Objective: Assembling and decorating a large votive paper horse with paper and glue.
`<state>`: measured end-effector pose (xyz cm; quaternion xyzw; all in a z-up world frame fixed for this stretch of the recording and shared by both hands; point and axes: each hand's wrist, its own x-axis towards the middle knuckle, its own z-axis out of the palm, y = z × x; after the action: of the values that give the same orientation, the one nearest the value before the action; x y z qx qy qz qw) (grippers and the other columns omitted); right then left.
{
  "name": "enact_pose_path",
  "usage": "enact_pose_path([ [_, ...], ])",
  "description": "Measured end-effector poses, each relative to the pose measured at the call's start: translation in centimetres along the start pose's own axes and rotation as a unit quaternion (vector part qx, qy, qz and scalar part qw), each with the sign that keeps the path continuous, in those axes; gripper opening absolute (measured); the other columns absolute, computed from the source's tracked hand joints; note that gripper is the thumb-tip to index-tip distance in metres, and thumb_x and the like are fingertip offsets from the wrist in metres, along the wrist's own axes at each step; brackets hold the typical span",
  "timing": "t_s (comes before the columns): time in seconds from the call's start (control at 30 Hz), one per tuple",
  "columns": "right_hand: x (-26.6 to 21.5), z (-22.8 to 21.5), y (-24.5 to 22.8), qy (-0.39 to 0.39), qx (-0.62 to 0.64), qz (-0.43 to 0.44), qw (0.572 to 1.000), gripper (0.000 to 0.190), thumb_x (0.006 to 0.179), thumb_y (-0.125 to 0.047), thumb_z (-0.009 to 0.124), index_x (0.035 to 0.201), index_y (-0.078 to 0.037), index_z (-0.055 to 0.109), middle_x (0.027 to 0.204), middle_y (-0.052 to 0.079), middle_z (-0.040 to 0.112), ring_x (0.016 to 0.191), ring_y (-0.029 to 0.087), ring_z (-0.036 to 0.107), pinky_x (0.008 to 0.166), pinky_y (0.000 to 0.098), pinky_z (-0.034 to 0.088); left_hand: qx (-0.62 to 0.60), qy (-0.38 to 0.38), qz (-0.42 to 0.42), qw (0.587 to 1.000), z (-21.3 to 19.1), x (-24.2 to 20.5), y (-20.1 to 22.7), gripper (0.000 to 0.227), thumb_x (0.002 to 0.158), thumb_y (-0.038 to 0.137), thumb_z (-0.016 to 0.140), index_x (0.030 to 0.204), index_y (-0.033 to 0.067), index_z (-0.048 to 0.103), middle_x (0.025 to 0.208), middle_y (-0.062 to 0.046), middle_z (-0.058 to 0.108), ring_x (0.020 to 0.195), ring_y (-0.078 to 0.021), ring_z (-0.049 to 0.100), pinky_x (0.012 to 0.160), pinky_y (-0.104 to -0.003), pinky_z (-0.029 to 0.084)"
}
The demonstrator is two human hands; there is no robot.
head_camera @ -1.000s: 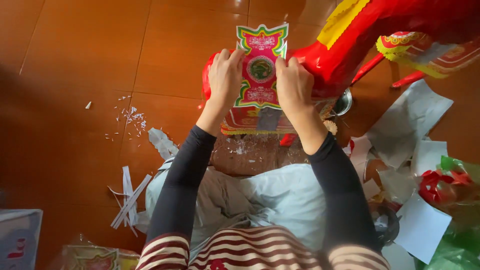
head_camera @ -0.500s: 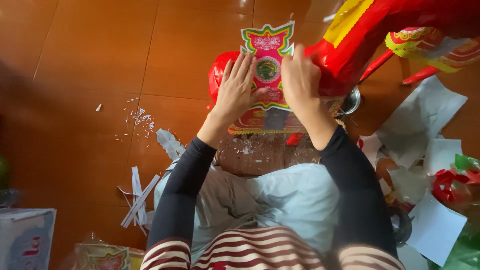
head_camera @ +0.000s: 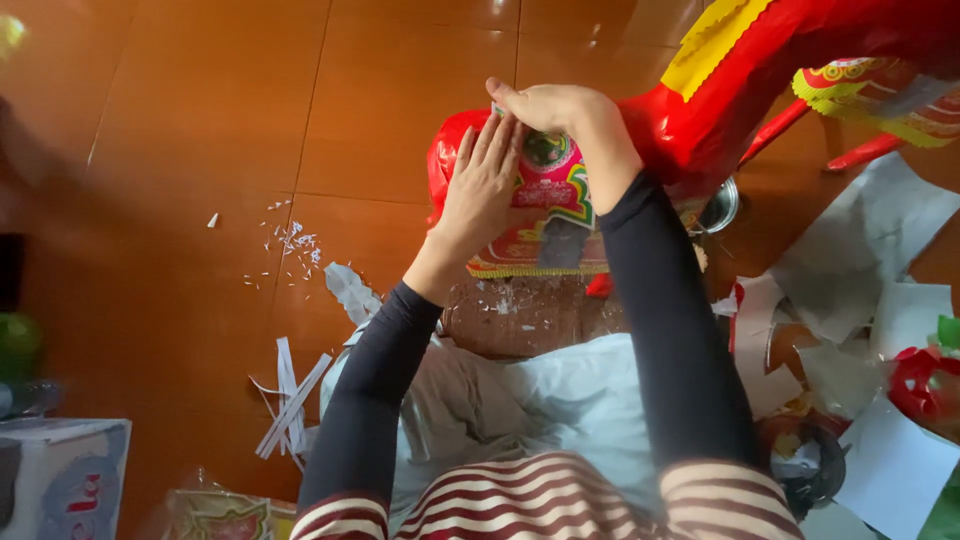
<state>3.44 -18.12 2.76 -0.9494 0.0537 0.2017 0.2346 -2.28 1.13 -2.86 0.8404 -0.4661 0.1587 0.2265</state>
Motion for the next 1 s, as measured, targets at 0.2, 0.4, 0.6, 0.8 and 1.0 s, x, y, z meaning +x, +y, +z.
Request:
enact_pose_path([
  [0.2, -0.3, -1.6, -0.3, -0.033, 0.017, 0.103, 0.994, 0.090, 0.094, -0.081, 0.016, 0.138, -0.016, 0.062, 0.145, 0.014, 0.055, 0.136, 0.034, 0.050, 0.114, 0.0481, 0.036, -0.009, 0.001, -0.003, 1.000, 0.1, 0.1, 0.0, 0.129, 0.070, 0.072, 0.081, 0.155, -0.0093, 0.029, 0.163, -0.029, 0.028, 0.154, -0.0402, 0.022, 0.124, -0.057, 0.019],
  [0.4, -8.7, 3.9, 2.9, 0.259, -0.287, -0.097, 0.917, 0.068, 0.116, -0.058, 0.034, 0.143, -0.002, 0.062, 0.149, 0.022, 0.061, 0.143, 0.038, 0.053, 0.121, 0.0583, 0.035, -0.008, 0.014, 0.013, 1.000, 0.6, -0.2, -0.3, 0.129, 0.072, 0.068, 0.085, 0.158, -0.0078, 0.026, 0.164, -0.028, 0.027, 0.156, -0.0420, 0.021, 0.126, -0.056, 0.018],
  [0.6, -16.0, 6.2, 4.6, 0.303, -0.467, -0.108, 0.824, 0.098, 0.094, -0.071, 0.054, 0.155, 0.005, 0.044, 0.150, 0.025, 0.053, 0.143, 0.037, 0.043, 0.121, 0.0551, 0.022, -0.015, 0.015, 0.007, 1.000, 0.3, 0.0, -0.3, 0.133, 0.067, 0.067, 0.088, 0.156, -0.0084, 0.023, 0.162, -0.031, 0.025, 0.154, -0.0441, 0.020, 0.125, -0.056, 0.018],
  [0.8, -16.8, 7.1, 6.6, 0.334, -0.515, -0.133, 0.778, 0.103, 0.087, -0.063, 0.068, 0.161, 0.002, 0.037, 0.159, 0.023, 0.047, 0.152, 0.036, 0.036, 0.126, 0.0504, 0.015, -0.022, -0.009, 0.018, 1.000, -0.4, -0.1, -0.7, 0.138, 0.063, 0.059, 0.093, 0.160, -0.0056, 0.019, 0.163, -0.031, 0.026, 0.155, -0.0436, 0.021, 0.127, -0.055, 0.018],
  [1.0, -23.9, 10.4, 5.7, 0.312, -0.372, -0.271, 0.831, 0.067, 0.086, -0.027, 0.074, 0.142, 0.005, 0.056, 0.143, 0.023, 0.058, 0.137, 0.035, 0.052, 0.117, 0.0500, 0.039, 0.042, 0.019, -0.012, 0.999, -5.5, -3.8, 0.2, 0.127, 0.063, 0.055, 0.093, 0.160, 0.0081, 0.028, 0.161, -0.032, 0.025, 0.151, -0.0448, 0.023, 0.122, -0.059, 0.013],
])
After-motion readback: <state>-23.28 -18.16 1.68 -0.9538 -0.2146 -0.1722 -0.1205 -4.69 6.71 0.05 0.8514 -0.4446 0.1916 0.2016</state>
